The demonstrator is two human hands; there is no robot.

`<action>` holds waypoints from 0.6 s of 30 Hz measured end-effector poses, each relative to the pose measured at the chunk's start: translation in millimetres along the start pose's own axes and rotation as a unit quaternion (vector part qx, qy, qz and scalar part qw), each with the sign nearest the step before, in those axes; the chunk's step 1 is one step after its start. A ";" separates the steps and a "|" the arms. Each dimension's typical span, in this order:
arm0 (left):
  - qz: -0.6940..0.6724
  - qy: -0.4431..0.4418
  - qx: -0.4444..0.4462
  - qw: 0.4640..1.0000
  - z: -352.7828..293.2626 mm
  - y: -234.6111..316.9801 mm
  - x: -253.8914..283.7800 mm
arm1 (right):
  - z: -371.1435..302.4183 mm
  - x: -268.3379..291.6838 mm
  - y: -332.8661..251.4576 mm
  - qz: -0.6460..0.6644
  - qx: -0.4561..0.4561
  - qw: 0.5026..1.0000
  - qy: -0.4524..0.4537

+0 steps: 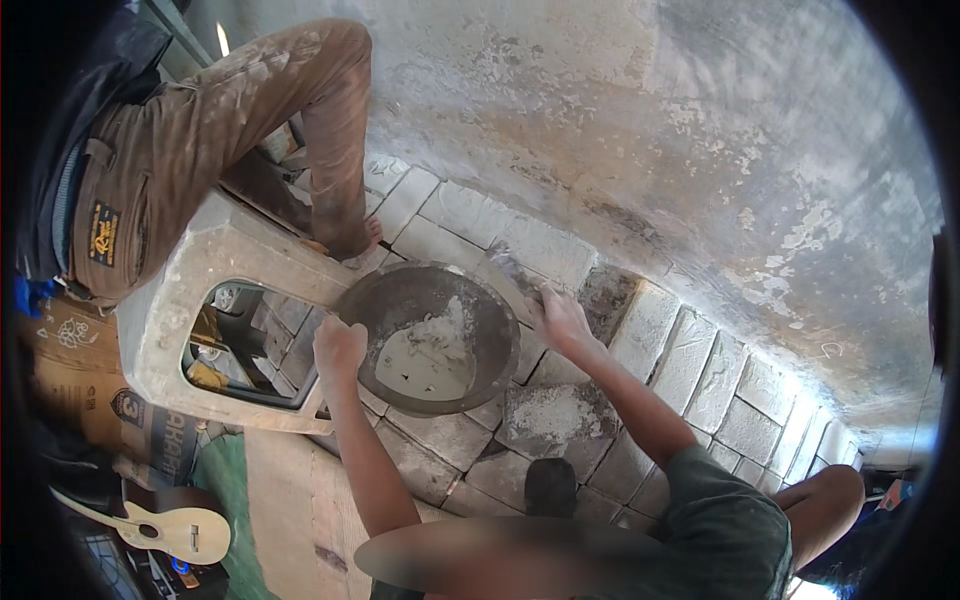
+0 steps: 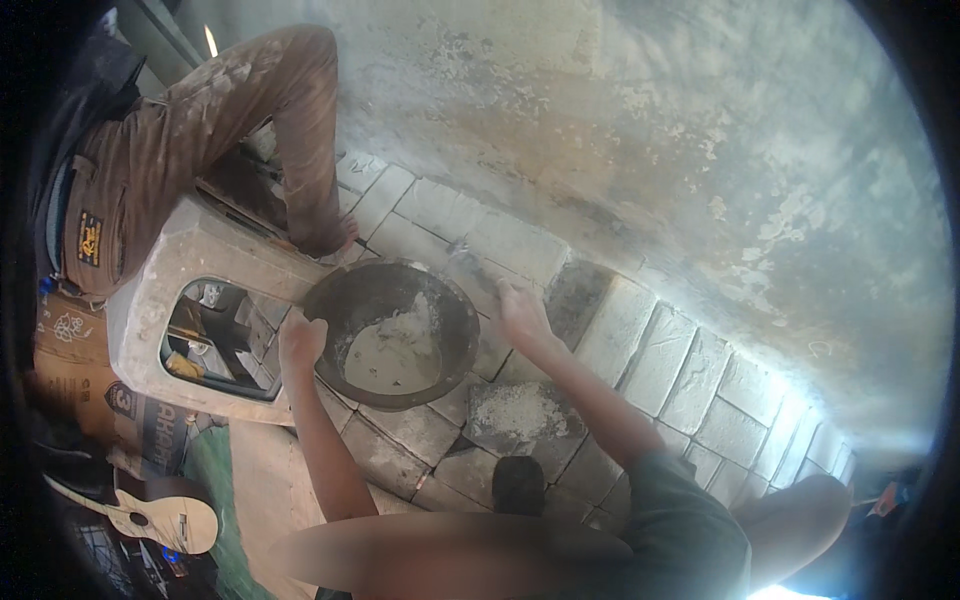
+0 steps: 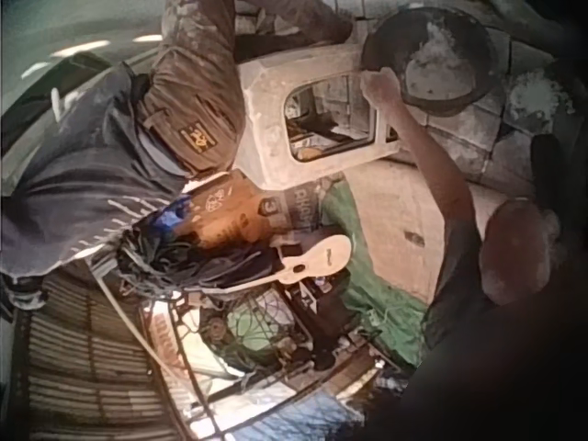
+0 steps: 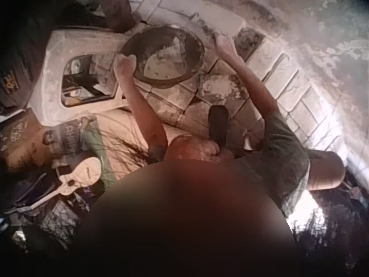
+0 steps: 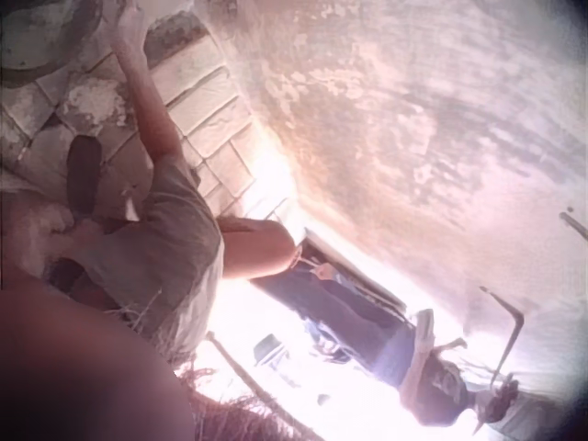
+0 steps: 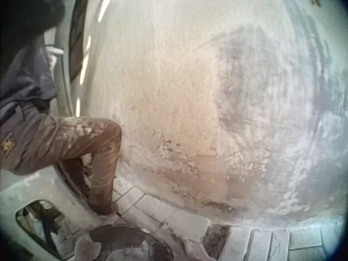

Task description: The person is applying white grout or plaster to the gaps between stone blocks on a wall using a putty knife.

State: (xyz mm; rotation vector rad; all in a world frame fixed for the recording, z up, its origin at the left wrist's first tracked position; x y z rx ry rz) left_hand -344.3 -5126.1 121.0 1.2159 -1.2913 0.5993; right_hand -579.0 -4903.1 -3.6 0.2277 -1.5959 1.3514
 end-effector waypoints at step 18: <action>0.017 -0.021 0.096 0.995 -74.8 -91.7 16.7 | -91.2 -60.5 -61.1 0.425 -0.279 0.827 -0.239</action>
Point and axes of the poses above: each hand's wrist, its own z-axis towards the middle knuckle, its own x-axis out of the back of the hand, y = z × x, the point moved 4 cm from there along z, towards the middle knuckle, and after that the axes turned 9 degrees about -y, right-handed, at the moved point
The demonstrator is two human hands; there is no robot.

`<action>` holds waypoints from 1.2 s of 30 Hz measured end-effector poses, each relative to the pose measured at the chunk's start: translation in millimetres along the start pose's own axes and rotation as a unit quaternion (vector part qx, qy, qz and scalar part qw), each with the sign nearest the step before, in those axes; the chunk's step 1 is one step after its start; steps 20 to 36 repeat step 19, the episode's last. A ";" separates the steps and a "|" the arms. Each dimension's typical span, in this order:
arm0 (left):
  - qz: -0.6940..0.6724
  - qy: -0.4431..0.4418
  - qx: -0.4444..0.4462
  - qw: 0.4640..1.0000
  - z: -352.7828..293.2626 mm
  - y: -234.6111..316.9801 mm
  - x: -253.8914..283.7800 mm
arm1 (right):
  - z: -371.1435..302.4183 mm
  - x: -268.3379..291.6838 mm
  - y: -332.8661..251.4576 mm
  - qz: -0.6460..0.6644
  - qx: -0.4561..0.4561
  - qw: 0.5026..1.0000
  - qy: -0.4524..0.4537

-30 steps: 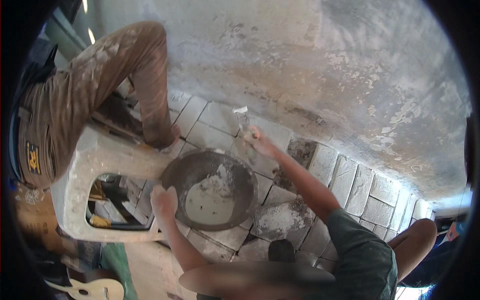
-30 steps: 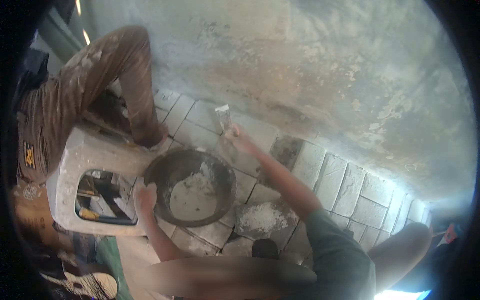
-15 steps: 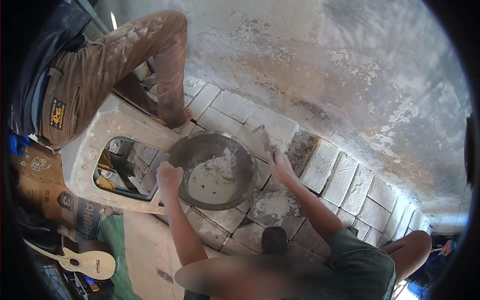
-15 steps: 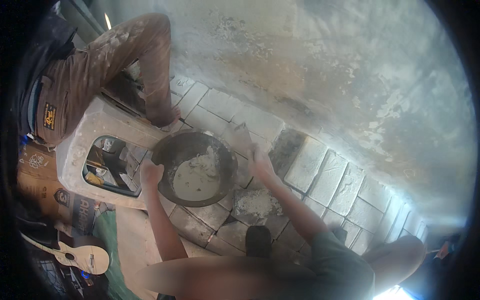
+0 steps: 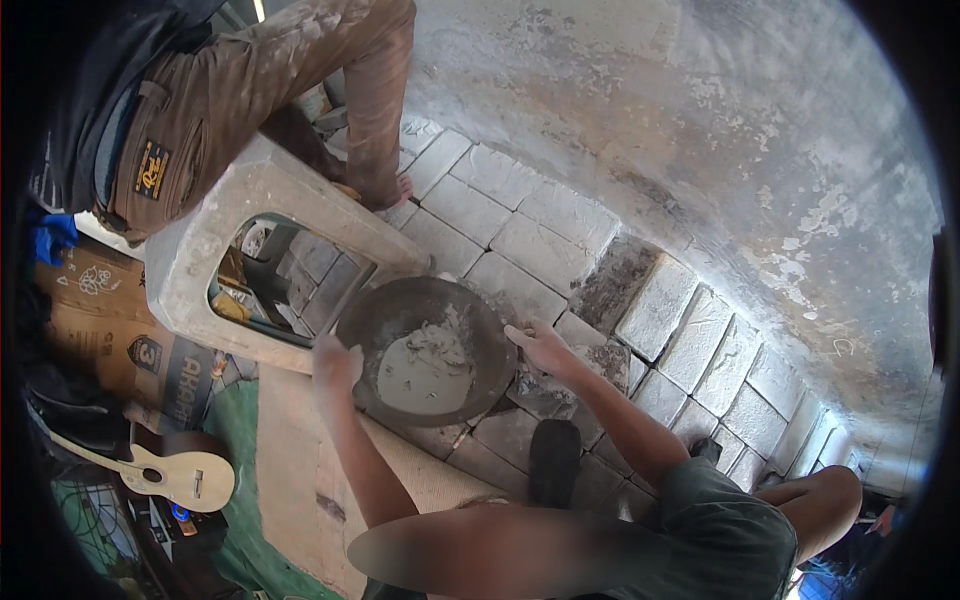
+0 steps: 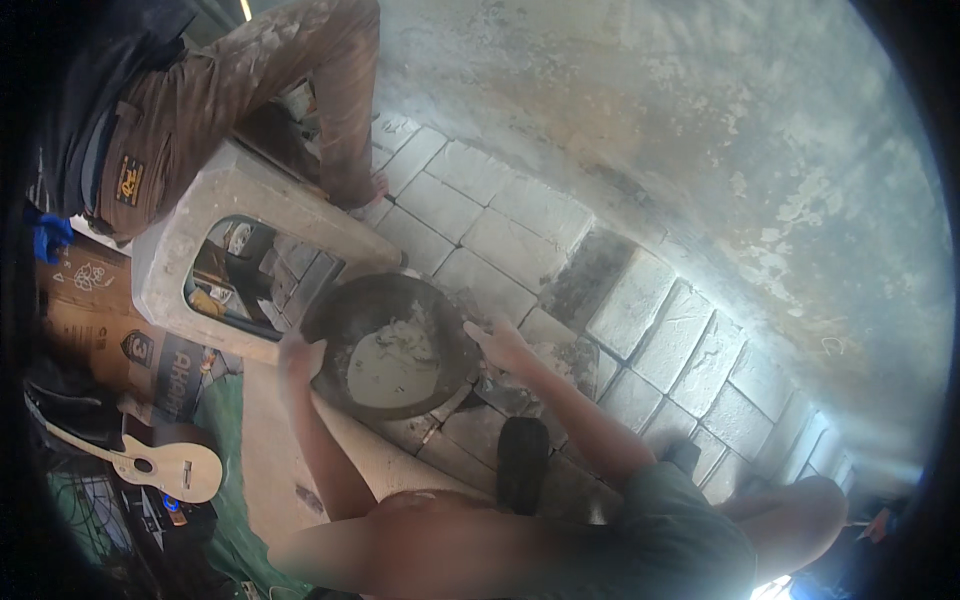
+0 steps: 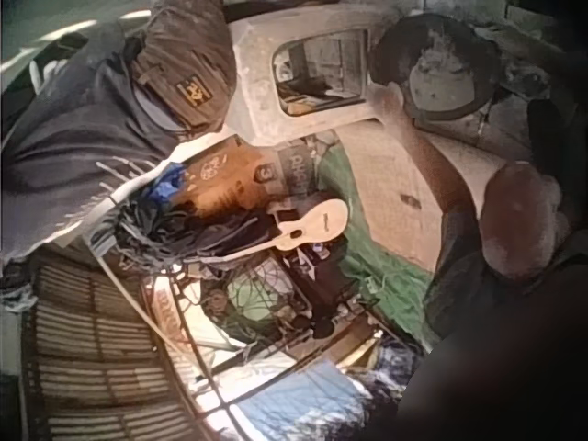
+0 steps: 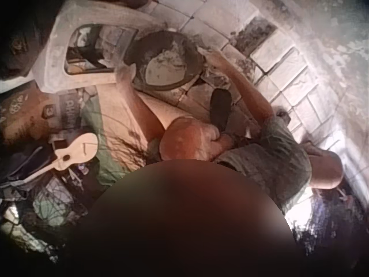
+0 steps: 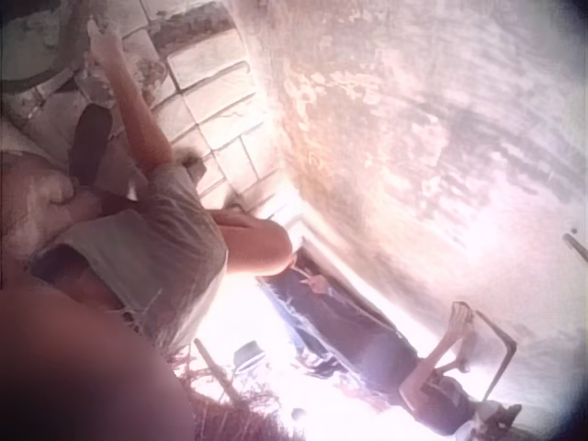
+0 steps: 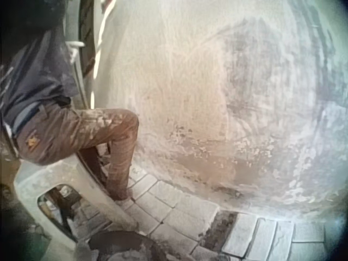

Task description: The person is applying white grout or plaster to the gaps between stone blocks on a wall using a putty knife.

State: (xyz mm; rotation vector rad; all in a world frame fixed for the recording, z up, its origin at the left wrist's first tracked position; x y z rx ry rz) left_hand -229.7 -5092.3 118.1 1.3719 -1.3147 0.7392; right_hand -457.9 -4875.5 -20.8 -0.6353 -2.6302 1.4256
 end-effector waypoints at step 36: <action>-0.020 -0.029 0.001 0.999 -14.3 -11.6 -7.6 | -3.7 -10.4 34.2 -0.035 0.045 0.997 -0.044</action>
Point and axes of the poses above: each hand's wrist, its own z-axis towards the middle knuckle, its own x-axis out of the back of the hand, y = z × x, the point moved 4 cm from there along z, towards the middle knuckle, and after that the axes turned 9 degrees about -y, right-handed, at the moved point
